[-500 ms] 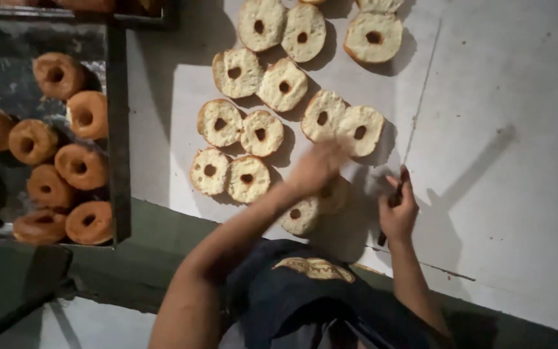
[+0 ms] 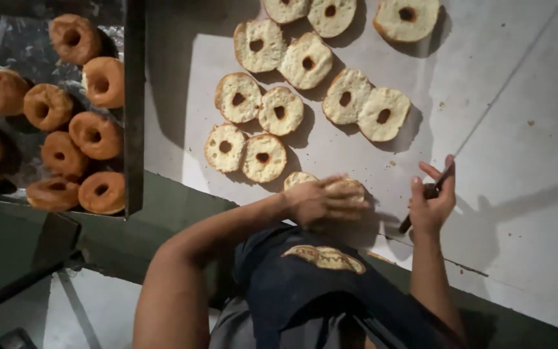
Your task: The person takes fried donuts one at a time from metal trays and slices each donut horizontally in half using a long knife, laying the cut halves in rows on the white worktable while reaching for the next whole donut.
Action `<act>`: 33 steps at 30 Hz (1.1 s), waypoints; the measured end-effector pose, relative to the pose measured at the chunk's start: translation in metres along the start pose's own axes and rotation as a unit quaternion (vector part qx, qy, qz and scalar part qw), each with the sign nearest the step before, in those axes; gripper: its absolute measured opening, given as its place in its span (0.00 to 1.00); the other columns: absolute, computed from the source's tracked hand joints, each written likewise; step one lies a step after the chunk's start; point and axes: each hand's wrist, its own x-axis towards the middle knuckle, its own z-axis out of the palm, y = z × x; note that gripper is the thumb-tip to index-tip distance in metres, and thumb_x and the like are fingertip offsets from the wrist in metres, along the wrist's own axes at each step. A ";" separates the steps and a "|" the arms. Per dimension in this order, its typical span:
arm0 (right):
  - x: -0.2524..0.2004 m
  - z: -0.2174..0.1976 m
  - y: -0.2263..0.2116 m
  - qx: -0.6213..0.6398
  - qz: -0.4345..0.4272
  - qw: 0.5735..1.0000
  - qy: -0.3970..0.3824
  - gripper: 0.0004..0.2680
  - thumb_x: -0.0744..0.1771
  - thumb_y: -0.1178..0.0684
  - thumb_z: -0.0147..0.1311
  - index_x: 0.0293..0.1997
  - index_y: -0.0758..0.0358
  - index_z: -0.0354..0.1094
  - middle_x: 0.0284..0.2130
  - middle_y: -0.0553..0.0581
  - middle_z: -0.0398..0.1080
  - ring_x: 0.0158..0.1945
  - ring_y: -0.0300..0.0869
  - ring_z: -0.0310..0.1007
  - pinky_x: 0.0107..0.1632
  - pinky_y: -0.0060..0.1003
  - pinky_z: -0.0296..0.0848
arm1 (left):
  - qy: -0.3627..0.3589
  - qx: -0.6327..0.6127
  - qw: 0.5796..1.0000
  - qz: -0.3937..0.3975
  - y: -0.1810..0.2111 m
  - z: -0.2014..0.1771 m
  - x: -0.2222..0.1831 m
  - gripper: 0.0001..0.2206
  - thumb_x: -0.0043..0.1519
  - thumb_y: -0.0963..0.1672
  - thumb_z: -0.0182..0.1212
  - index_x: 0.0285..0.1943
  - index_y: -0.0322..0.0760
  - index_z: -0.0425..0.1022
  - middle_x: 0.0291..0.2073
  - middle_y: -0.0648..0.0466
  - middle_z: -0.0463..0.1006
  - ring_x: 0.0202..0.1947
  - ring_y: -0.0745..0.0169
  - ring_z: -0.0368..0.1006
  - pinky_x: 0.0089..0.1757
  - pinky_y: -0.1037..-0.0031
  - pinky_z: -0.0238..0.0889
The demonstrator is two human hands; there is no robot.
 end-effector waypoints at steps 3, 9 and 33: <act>0.008 0.001 0.004 -0.001 0.035 0.999 0.005 0.29 0.67 0.64 0.55 0.79 0.60 0.48 0.55 0.55 0.74 0.25 0.28 0.60 0.27 0.26 0.65 | 0.083 0.042 0.996 0.004 -0.016 0.034 -0.014 0.30 0.59 0.54 0.55 0.74 0.56 0.64 0.77 0.59 0.54 0.78 0.51 0.39 0.70 0.45 0.29; 0.072 0.039 -0.013 -0.105 -0.098 0.988 -0.056 0.28 0.67 0.63 0.59 0.78 0.65 0.51 0.61 0.58 0.75 0.31 0.33 0.62 0.38 0.28 0.68 | -0.047 0.124 0.991 0.005 -0.006 -0.030 -0.008 0.29 0.63 0.54 0.55 0.76 0.61 0.59 0.79 0.66 0.50 0.83 0.54 0.37 0.75 0.46 0.28; 0.055 0.028 -0.060 0.069 0.013 0.990 -0.121 0.27 0.66 0.61 0.57 0.76 0.62 0.53 0.65 0.50 0.68 0.30 0.26 0.63 0.31 0.22 0.67 | 0.273 0.115 0.917 -0.267 -0.129 -0.081 0.068 0.23 0.64 0.48 0.59 0.68 0.34 0.70 0.73 0.42 0.61 0.76 0.41 0.50 0.69 0.44 0.45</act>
